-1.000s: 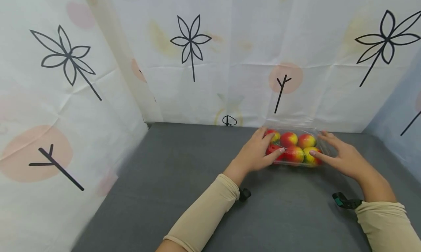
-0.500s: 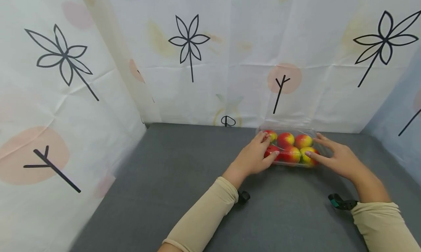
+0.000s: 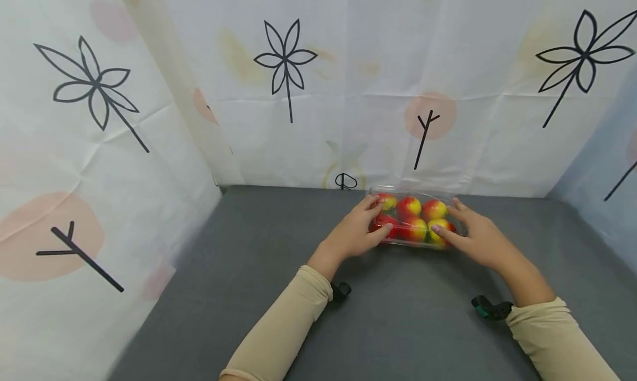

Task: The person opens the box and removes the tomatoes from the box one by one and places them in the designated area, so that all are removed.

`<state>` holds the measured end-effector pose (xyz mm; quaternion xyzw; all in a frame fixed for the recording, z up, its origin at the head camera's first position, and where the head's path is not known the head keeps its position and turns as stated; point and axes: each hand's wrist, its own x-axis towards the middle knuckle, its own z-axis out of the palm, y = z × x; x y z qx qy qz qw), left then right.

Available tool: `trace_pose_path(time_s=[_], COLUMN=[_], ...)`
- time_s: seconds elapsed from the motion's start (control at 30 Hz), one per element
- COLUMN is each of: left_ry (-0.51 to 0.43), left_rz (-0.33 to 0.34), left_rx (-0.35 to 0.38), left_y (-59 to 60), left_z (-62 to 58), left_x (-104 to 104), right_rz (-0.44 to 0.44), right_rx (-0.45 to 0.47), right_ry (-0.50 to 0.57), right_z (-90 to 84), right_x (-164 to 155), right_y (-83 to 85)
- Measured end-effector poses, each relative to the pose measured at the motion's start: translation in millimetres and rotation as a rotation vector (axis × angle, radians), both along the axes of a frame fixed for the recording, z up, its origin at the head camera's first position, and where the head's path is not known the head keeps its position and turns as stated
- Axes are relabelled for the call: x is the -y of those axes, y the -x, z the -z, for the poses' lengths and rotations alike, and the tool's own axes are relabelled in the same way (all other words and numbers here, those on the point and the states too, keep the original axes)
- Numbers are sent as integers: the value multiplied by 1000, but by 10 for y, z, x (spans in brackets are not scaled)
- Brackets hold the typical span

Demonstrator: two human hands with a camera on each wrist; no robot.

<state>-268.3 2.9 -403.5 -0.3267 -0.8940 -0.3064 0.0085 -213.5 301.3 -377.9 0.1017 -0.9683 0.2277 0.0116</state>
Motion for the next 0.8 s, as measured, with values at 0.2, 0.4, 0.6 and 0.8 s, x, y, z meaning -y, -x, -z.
trace_pose_path(time_s=[0.2,0.4,0.6,0.8], left_ry=[-48,-84,-96,-122], left_rz=[-18,-35,-66,-76], left_rx=[35,47,61,64], left_y=[9,4,-23,-48], left_z=[35,50,58,52], left_x=[288,538,758,915], right_rz=[-37,-78,-113,-130], right_rx=[-10,-25,-28,-26], right_ry=[33,51,54,66], right_z=[-5,0,4,11], right_x=[257,436,613,736], right_y=[-18,22,94,104])
